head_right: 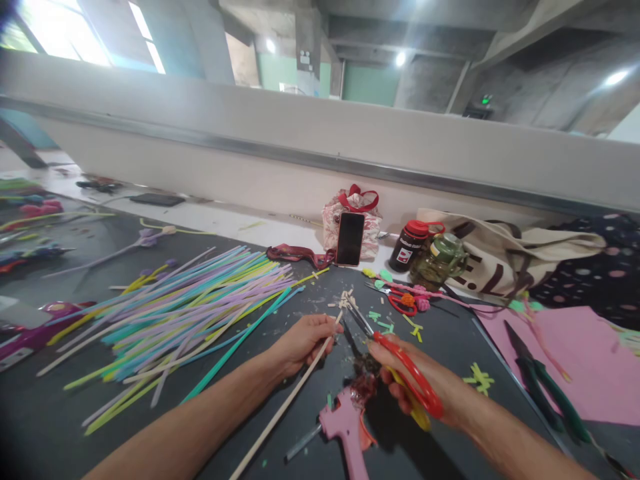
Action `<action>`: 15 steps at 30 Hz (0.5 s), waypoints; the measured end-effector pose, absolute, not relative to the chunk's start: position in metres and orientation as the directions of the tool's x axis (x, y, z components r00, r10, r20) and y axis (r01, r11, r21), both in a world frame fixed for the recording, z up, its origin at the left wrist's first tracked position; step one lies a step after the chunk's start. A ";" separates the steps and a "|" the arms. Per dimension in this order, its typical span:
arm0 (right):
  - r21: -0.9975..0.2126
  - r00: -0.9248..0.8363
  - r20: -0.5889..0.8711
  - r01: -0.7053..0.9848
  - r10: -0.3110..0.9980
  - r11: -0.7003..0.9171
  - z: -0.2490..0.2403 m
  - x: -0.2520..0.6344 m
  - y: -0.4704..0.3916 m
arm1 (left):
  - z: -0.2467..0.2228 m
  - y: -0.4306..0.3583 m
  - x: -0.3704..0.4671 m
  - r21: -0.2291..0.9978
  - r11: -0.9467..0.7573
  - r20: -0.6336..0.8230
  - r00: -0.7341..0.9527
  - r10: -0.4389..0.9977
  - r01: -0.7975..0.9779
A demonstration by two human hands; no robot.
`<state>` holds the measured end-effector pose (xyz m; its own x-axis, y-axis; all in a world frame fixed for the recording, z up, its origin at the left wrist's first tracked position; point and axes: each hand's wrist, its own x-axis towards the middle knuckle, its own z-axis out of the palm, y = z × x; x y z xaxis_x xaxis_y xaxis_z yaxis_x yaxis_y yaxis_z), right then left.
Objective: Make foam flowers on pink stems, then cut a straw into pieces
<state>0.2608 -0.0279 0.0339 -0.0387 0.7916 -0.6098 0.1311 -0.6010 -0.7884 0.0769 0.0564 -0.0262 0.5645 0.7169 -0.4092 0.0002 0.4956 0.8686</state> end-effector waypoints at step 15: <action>-0.807 -0.159 -0.579 0.251 0.800 -0.534 0.025 0.243 -0.029 | -0.019 0.052 0.075 0.880 0.473 -0.382 0.647 0.660 0.036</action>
<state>0.2434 -0.0293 0.0255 -0.1593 0.7997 -0.5789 0.2507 -0.5344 -0.8072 0.0746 0.0522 -0.0192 0.6474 0.6598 -0.3816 0.0364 0.4733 0.8802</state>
